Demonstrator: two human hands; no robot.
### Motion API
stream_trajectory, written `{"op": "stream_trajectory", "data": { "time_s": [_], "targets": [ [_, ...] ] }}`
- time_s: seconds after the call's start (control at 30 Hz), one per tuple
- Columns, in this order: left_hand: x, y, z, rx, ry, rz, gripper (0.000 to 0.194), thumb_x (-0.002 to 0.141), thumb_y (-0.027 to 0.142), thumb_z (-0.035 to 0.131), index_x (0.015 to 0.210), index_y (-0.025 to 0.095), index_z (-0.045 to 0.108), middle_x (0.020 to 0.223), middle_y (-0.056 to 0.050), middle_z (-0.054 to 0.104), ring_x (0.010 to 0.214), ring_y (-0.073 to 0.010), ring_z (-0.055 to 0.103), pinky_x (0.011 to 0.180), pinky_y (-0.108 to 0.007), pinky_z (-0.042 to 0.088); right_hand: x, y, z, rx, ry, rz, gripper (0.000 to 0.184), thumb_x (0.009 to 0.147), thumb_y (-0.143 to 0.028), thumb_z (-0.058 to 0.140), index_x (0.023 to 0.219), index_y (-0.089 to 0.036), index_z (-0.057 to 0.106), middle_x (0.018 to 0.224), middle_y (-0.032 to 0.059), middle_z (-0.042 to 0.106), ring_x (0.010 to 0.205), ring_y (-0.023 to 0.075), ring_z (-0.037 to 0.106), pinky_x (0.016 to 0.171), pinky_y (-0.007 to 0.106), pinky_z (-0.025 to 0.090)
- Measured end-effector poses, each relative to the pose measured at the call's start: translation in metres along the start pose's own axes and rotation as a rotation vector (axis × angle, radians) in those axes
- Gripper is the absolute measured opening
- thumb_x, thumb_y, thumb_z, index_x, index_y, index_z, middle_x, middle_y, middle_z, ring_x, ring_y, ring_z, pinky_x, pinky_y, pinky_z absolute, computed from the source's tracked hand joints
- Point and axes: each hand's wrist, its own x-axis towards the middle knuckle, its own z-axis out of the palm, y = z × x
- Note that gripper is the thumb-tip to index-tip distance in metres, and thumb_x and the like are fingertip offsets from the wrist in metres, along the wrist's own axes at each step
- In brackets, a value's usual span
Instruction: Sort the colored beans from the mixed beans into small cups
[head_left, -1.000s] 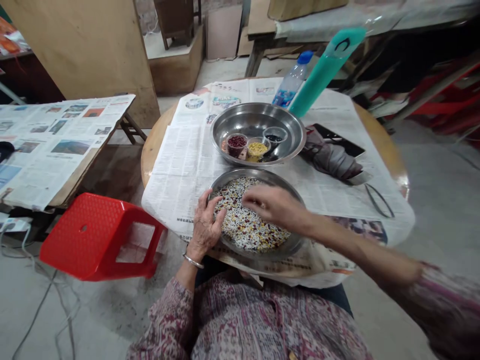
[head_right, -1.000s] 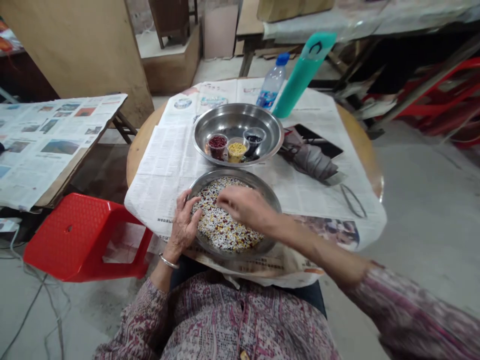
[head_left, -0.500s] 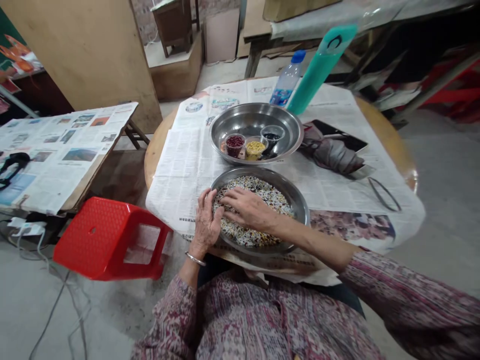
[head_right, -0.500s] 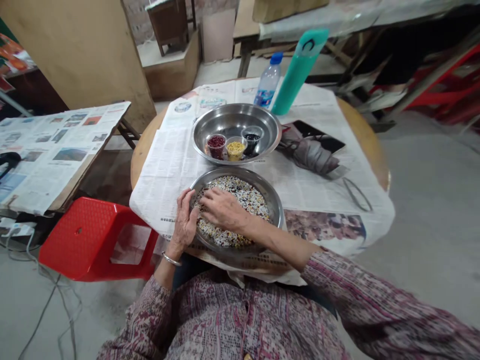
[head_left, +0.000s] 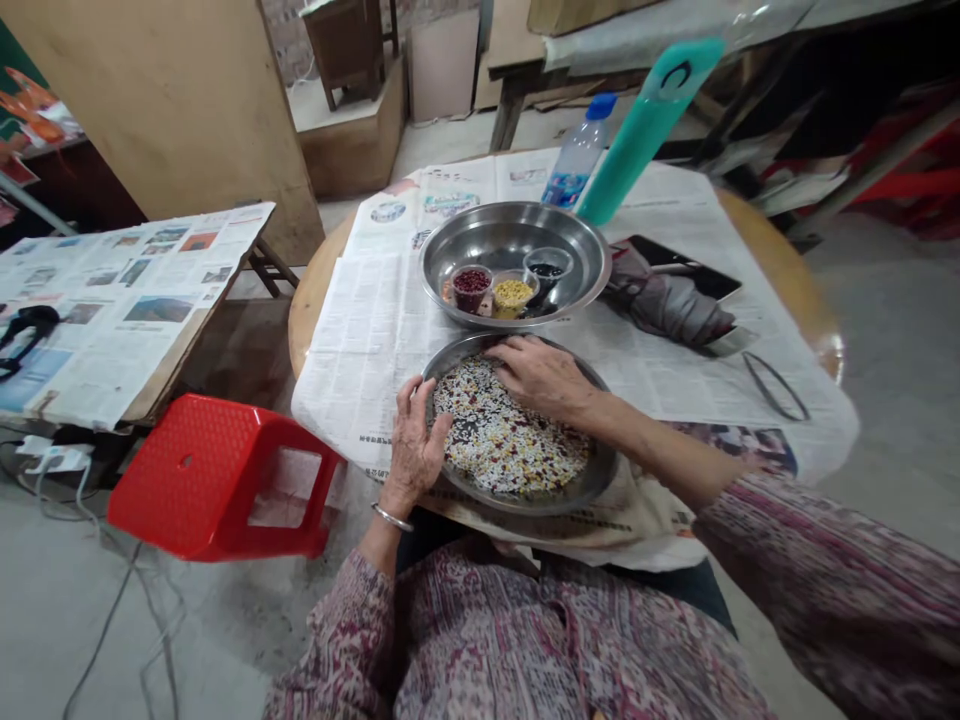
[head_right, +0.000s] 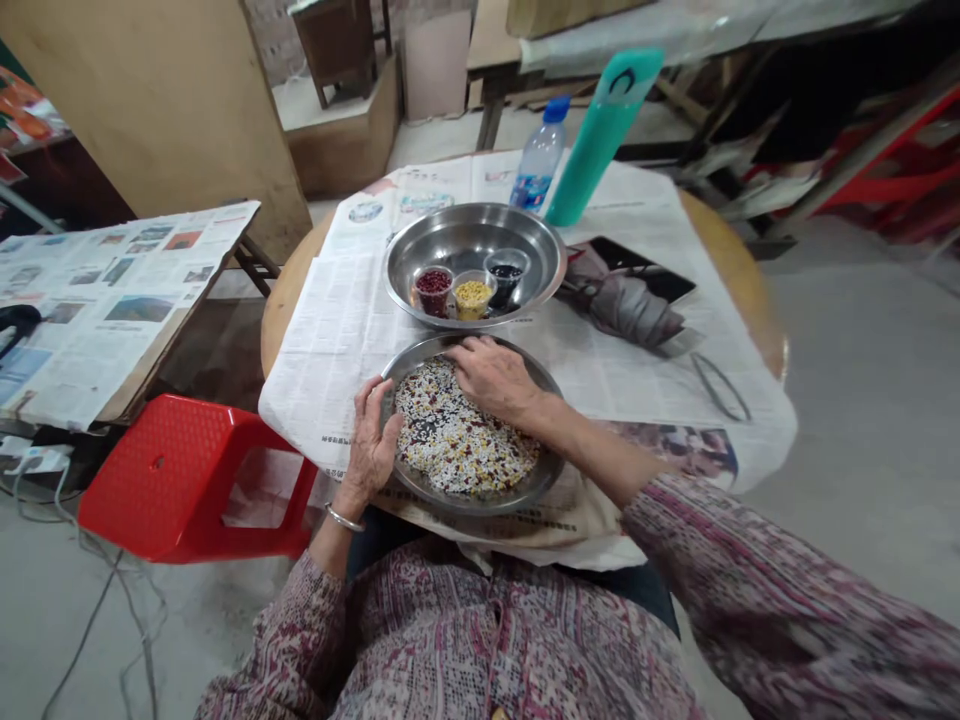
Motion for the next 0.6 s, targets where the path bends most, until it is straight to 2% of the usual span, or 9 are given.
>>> {"op": "stream_trajectory", "data": {
  "time_s": [0.07, 0.17, 0.27, 0.33, 0.47, 0.53, 0.6],
  "targets": [
    [0.000, 0.000, 0.000, 0.004, 0.006, 0.009, 0.043, 0.102, 0.032, 0.044, 0.144, 0.024, 0.041, 0.152, -0.011, 0.037, 0.146, -0.0255, 0.035, 0.124, -0.048, 0.028, 0.008, -0.009, 0.004, 0.035, 0.004, 0.011, 0.027, 0.096, -0.028, 0.048, 0.112, -0.018, 0.068, 0.111, 0.0134, 0.068, 0.104, 0.0275, 0.059, 0.086, 0.039, 0.048],
    [0.000, 0.000, -0.001, 0.014, 0.010, 0.014, 0.043, 0.103, 0.032, 0.043, 0.145, 0.024, 0.041, 0.153, -0.011, 0.037, 0.147, -0.0246, 0.035, 0.124, -0.047, 0.029, 0.008, -0.025, 0.005, 0.126, -0.081, -0.084, 0.022, 0.096, -0.034, 0.053, 0.102, -0.019, 0.068, 0.104, 0.0117, 0.067, 0.097, 0.0243, 0.060, 0.082, 0.036, 0.048],
    [-0.001, 0.001, -0.001, 0.013, -0.001, -0.001, 0.043, 0.103, 0.033, 0.043, 0.145, 0.025, 0.041, 0.153, -0.011, 0.037, 0.147, -0.0243, 0.035, 0.124, -0.047, 0.028, -0.012, -0.035, -0.005, 0.237, -0.216, -0.229, 0.015, 0.095, -0.029, 0.055, 0.092, -0.020, 0.066, 0.092, 0.0066, 0.063, 0.082, 0.0184, 0.060, 0.074, 0.030, 0.046],
    [-0.001, 0.001, -0.001, 0.012, -0.005, -0.006, 0.043, 0.103, 0.033, 0.043, 0.145, 0.025, 0.041, 0.153, -0.011, 0.037, 0.147, -0.0245, 0.035, 0.125, -0.048, 0.028, -0.033, -0.039, -0.013, 0.303, -0.263, -0.308, 0.015, 0.096, -0.027, 0.053, 0.091, -0.020, 0.065, 0.090, 0.0056, 0.062, 0.078, 0.0169, 0.059, 0.072, 0.030, 0.045],
    [0.000, 0.001, -0.001, 0.016, -0.001, -0.004, 0.041, 0.103, 0.035, 0.043, 0.144, 0.025, 0.042, 0.153, -0.010, 0.037, 0.147, -0.0243, 0.035, 0.125, -0.048, 0.027, -0.071, -0.048, -0.019, 0.333, -0.303, -0.373, 0.016, 0.095, -0.020, 0.051, 0.098, -0.022, 0.066, 0.093, 0.0061, 0.064, 0.082, 0.0174, 0.061, 0.072, 0.029, 0.046],
    [0.000, 0.001, -0.001, 0.019, -0.002, -0.006, 0.040, 0.104, 0.035, 0.043, 0.143, 0.025, 0.043, 0.153, -0.010, 0.037, 0.147, -0.0243, 0.034, 0.125, -0.048, 0.027, -0.079, -0.050, -0.015, 0.320, -0.336, -0.394, 0.020, 0.095, -0.016, 0.050, 0.099, -0.023, 0.068, 0.092, 0.0055, 0.065, 0.082, 0.0170, 0.062, 0.070, 0.028, 0.046],
    [0.001, 0.001, -0.001, 0.019, -0.001, -0.007, 0.040, 0.104, 0.035, 0.043, 0.142, 0.025, 0.044, 0.152, -0.010, 0.037, 0.147, -0.0245, 0.034, 0.125, -0.048, 0.028, -0.079, -0.048, -0.008, 0.279, -0.303, -0.367, 0.023, 0.094, -0.013, 0.049, 0.101, -0.022, 0.069, 0.092, 0.0059, 0.066, 0.082, 0.0175, 0.062, 0.068, 0.028, 0.045]
  ]
}}
